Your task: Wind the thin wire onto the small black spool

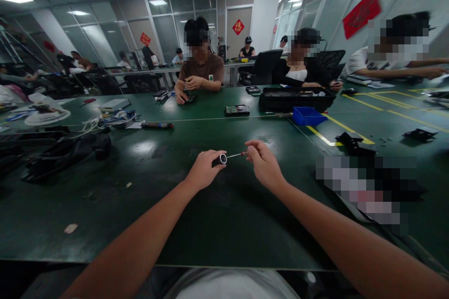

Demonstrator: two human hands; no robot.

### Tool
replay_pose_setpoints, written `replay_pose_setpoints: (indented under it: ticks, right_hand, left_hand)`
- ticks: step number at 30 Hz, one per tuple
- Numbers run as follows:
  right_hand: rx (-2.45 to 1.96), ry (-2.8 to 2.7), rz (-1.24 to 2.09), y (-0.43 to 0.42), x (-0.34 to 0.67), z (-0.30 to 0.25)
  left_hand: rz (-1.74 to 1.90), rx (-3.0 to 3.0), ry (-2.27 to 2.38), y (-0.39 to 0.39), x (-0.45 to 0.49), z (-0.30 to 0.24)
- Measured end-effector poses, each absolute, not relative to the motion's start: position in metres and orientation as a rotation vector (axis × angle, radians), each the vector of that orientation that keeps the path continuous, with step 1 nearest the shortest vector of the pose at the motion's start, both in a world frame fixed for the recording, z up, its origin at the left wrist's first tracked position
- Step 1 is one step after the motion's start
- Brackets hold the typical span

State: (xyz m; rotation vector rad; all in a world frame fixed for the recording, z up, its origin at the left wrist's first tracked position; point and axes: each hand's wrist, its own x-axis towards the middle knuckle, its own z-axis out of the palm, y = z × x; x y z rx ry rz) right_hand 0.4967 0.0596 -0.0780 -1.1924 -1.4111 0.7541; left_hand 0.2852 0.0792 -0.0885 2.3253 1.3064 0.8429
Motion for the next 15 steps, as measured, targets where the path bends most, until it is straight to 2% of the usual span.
replay_pose_setpoints:
  ticks: [8,15]
  right_hand:
    - [-0.956,-0.780,1.389,0.076,0.500,-0.083]
    - [-1.084,-0.843,1.142,0.078,0.504,-0.088]
  left_hand:
    - [0.924,2.402,1.246,0.073,0.290,-0.076]
    - [0.721,2.355,1.331,0.078,0.286,-0.085]
